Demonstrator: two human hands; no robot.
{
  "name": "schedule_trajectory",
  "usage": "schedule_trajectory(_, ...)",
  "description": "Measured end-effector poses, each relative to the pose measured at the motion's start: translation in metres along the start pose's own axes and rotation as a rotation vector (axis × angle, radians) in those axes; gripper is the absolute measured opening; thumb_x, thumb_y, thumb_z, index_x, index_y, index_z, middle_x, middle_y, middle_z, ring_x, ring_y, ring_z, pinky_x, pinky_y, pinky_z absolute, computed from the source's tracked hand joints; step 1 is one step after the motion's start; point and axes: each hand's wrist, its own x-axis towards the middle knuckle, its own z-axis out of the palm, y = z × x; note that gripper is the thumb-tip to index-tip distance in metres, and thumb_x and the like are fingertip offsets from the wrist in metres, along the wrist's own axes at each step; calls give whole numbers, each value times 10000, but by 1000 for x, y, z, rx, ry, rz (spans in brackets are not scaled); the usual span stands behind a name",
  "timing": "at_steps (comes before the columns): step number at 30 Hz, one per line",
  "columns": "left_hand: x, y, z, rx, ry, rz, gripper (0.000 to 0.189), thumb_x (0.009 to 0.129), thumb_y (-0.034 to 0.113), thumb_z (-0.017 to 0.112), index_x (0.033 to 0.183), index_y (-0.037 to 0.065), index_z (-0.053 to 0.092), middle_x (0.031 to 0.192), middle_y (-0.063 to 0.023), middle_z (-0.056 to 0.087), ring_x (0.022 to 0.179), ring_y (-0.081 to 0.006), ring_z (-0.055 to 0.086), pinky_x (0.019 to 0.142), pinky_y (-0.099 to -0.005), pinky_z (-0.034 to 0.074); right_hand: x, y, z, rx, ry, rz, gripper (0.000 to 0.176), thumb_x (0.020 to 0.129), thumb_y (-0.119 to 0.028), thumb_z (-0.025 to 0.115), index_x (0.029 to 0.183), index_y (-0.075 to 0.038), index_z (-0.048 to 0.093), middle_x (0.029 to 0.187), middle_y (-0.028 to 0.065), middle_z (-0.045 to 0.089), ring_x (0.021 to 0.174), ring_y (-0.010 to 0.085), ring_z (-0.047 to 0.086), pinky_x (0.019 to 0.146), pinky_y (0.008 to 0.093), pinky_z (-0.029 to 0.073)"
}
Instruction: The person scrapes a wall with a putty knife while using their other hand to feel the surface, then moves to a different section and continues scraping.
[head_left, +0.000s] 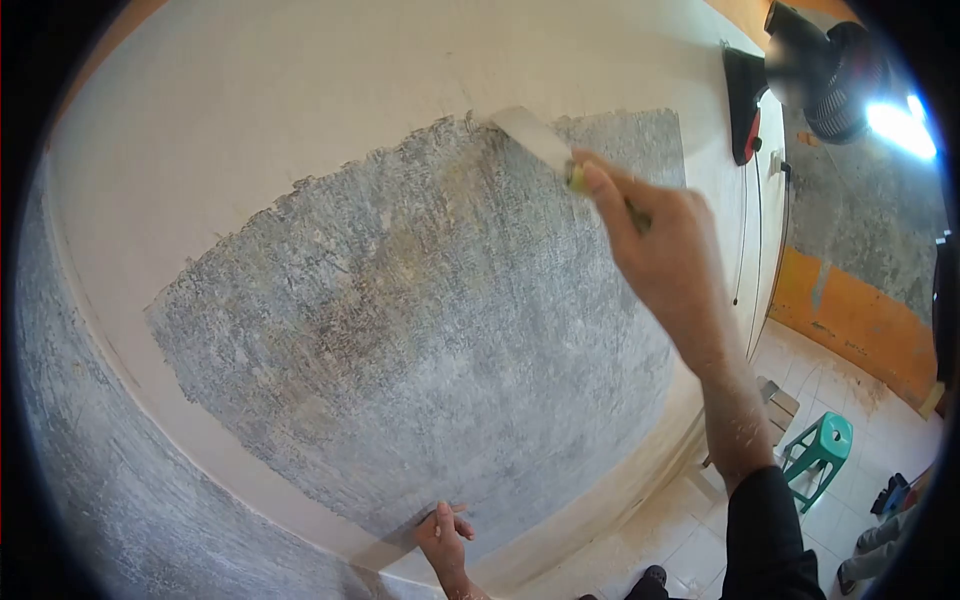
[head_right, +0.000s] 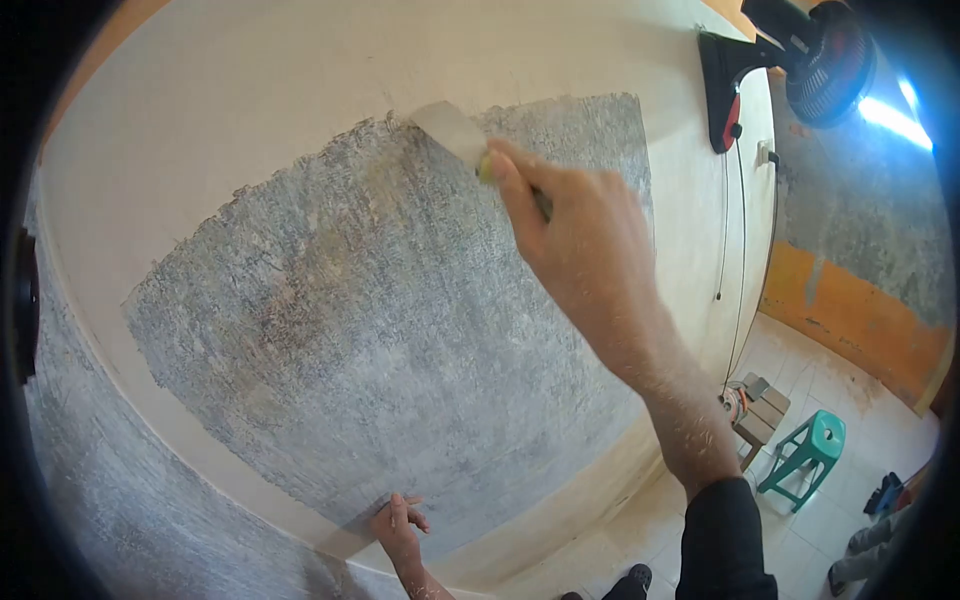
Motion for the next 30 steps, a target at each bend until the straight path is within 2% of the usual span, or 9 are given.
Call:
schedule_trajectory(3,3,-1,2,-16,-9,2,530,1000,375,532,801,-90,688,487,-58,537,426,-127,511,428,-267,416,-4,0,-5,-11,8,-57,336,1024,-299,519,1181,-57,692,479,24,506,389,61,368,408,288,307)
schedule_trajectory(10,0,4,0,17,-25,26,528,1003,368,529,785,-84,693,485,-52,538,423,-119,510,423,-252,406,-1,-4,-12,-28,-4,-26,329,1023,-300,524,1160,-61,705,496,16,534,405,51,391,411,280,318)
schedule_trajectory(15,-2,4,-3,14,0,-36,527,1002,368,533,777,-82,692,481,-50,537,417,-115,501,421,-247,401,11,-7,-17,-3,38,-60,336,1026,-299,518,1157,-52,704,508,31,553,405,62,412,414,276,330)
schedule_trajectory(24,0,6,5,14,0,-24,510,1007,350,525,793,-79,699,483,-52,540,416,-114,498,422,-252,410,4,-7,-19,25,-78,3,340,1036,-310,488,1144,-70,702,484,-16,503,376,48,323,376,228,298)
schedule_trajectory(25,0,8,4,19,1,-30,507,1007,348,525,798,-80,700,484,-53,541,417,-115,500,423,-252,411,-7,-1,-12,-24,-91,-37,322,1029,-293,505,1143,-70,707,469,-4,503,366,51,338,370,247,293)
schedule_trajectory(26,0,8,5,22,0,-37,505,1007,348,526,803,-80,701,484,-54,541,419,-115,501,423,-253,412,-14,4,0,-50,46,-131,303,1018,-278,532,1139,-67,711,458,12,503,359,57,362,372,262,286)
schedule_trajectory(28,0,8,4,39,6,-44,502,1006,348,528,813,-81,704,486,-54,543,422,-115,503,424,-255,414,-5,-3,3,-55,66,-91,283,1005,-258,556,1138,-65,714,450,27,501,367,66,397,379,277,290)
schedule_trajectory(30,2,8,4,9,-17,-25,508,1007,352,525,814,-83,704,487,-56,546,423,-114,504,427,-256,417,-5,-9,-2,-49,84,-136,278,1004,-255,559,1136,-66,715,453,20,504,368,70,399,382,276,294)
